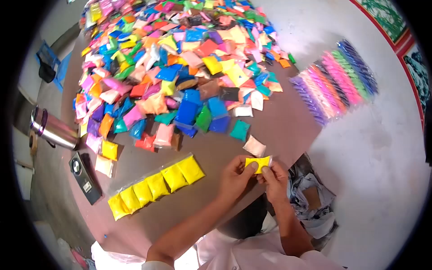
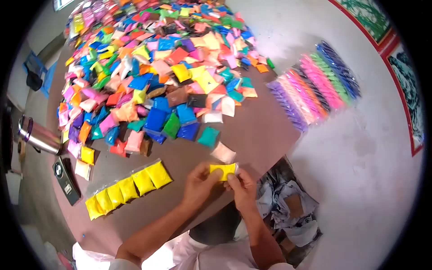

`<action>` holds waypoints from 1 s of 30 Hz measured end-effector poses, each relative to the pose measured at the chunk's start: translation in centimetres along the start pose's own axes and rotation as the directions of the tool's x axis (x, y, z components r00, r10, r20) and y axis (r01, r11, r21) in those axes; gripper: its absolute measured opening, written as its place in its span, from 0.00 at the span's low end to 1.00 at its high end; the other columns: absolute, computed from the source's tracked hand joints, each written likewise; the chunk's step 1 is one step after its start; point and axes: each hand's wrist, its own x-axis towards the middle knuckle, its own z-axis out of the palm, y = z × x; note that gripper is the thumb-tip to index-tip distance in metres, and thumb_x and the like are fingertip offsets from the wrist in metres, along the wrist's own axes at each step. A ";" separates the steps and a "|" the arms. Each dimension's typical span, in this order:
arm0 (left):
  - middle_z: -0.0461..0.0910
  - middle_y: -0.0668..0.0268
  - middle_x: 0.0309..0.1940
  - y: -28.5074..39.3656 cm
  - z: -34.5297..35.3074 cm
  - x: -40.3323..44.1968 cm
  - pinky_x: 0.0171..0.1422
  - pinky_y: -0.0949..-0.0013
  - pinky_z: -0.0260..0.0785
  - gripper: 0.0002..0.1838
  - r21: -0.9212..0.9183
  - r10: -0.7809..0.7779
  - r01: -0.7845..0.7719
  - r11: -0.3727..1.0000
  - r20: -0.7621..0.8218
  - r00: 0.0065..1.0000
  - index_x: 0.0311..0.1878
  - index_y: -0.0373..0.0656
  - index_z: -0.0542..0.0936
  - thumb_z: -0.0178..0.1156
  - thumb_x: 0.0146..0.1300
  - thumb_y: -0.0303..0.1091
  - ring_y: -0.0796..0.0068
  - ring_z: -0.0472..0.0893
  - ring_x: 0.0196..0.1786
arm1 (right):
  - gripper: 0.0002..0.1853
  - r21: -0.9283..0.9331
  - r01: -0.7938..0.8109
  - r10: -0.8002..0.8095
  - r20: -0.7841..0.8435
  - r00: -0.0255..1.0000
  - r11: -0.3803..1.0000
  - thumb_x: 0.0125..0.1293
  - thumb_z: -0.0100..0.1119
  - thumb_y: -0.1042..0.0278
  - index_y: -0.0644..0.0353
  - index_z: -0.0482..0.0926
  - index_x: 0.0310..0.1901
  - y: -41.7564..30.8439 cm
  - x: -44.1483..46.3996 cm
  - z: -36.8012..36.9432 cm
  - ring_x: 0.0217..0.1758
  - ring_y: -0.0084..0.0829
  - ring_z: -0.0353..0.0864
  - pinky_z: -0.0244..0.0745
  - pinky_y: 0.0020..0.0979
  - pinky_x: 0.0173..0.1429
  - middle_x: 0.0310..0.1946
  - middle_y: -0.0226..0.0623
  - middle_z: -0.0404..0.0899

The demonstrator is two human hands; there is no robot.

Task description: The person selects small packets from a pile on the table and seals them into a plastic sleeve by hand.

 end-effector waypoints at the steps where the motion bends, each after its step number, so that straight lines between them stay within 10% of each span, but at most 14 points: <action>1: 0.84 0.66 0.41 -0.2 -0.2 0.2 0.49 0.73 0.77 0.09 0.007 0.003 -0.003 1.000 0.017 1.000 0.51 0.36 0.81 0.64 0.72 0.29 0.79 0.82 0.43 | 0.11 0.007 0.014 -0.014 -0.011 1.000 1.000 0.74 0.60 0.70 0.63 0.81 0.53 0.1 0.2 -0.2 0.33 0.19 0.77 0.73 0.21 0.40 0.36 0.29 0.81; 10: 0.85 0.65 0.45 0.3 -1.0 0.0 0.54 0.72 0.74 0.12 0.448 0.029 -0.085 0.890 0.131 0.991 0.51 0.36 0.83 0.66 0.70 0.34 0.79 0.81 0.47 | 0.05 -0.054 -0.070 0.075 0.091 0.993 0.996 0.72 0.62 0.71 0.63 0.82 0.45 0.3 0.4 -1.0 0.23 0.15 0.67 0.60 0.21 0.28 0.25 0.23 0.73; 18: 0.83 0.68 0.37 -1.1 -1.4 0.2 0.45 0.74 0.74 0.11 0.127 -0.003 -0.009 0.992 0.098 0.995 0.49 0.34 0.83 0.64 0.72 0.33 0.82 0.79 0.40 | 0.08 -0.165 0.173 -0.157 0.105 0.982 0.971 0.74 0.60 0.67 0.63 0.80 0.47 0.0 -0.4 0.7 0.29 0.15 0.75 0.71 0.19 0.35 0.30 0.27 0.79; 30: 0.83 0.71 0.39 -1.9 -1.8 0.4 0.46 0.77 0.72 0.12 0.238 0.023 -0.064 0.969 0.173 0.985 0.49 0.38 0.84 0.63 0.74 0.37 0.84 0.79 0.41 | 0.07 -0.201 0.341 -0.318 0.139 0.938 0.918 0.75 0.57 0.68 0.60 0.81 0.41 2.1 0.1 0.0 0.28 0.12 0.72 0.65 0.19 0.32 0.30 0.21 0.77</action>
